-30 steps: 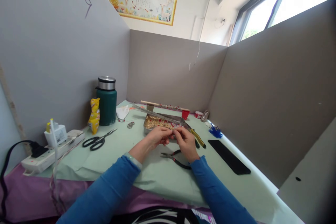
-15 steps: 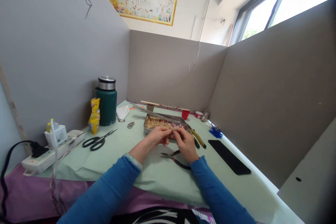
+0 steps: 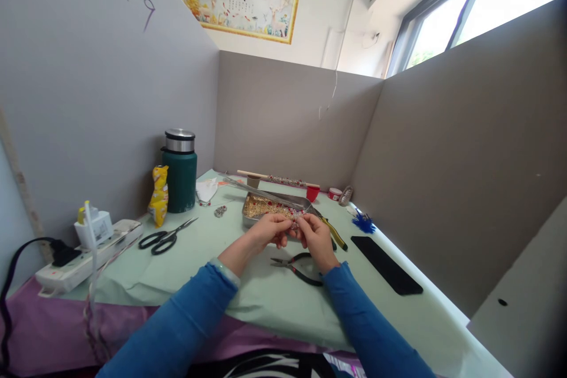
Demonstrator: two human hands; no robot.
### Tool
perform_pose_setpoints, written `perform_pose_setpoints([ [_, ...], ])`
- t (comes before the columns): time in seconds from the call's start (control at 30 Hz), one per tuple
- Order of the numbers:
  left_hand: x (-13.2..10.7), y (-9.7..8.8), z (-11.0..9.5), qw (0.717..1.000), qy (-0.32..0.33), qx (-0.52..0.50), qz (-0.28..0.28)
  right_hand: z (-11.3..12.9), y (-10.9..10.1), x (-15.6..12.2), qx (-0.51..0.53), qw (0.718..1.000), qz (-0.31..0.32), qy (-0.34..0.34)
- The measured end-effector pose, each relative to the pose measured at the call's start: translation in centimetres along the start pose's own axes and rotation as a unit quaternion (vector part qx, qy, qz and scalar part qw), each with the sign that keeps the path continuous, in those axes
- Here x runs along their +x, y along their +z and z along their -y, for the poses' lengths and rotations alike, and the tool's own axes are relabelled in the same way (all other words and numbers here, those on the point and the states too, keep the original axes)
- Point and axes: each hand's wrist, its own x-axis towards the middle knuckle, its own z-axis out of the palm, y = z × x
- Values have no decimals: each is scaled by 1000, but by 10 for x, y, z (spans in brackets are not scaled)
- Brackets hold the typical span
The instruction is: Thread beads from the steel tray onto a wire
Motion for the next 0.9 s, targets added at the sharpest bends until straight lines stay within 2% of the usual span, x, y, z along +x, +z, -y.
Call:
perform_pose_setpoints([
  [0.13, 2, -3, 4, 999, -20, -24, 18, 1, 0, 0, 4, 1000, 5, 8],
  [0.33, -1, 0, 0, 999, -38, 12, 0, -6, 0, 0, -41, 998, -15, -37],
  [0.5, -5, 3, -6, 998, -11, 64, -17, -4, 2, -2, -47, 997, -21, -50],
  [0.6, -3, -1, -4, 995, 10, 88, -39, -4, -4, 1, -50, 995, -61, -65],
  [0.67, 0, -5, 1, 994, 1, 88, -64, -5, -18, 6, -75, 989, -108, -75],
  [0.77, 4, -9, 6, 994, -2, 84, -77, -9, -59, 12, -205, 959, -180, -71],
  [0.83, 4, -9, 7, 994, -2, 79, -82, -13, -97, 13, -370, 907, -200, -34],
  [0.9, 3, -7, 5, 993, -7, 74, -89, -19, -136, 9, -527, 832, -167, 44],
])
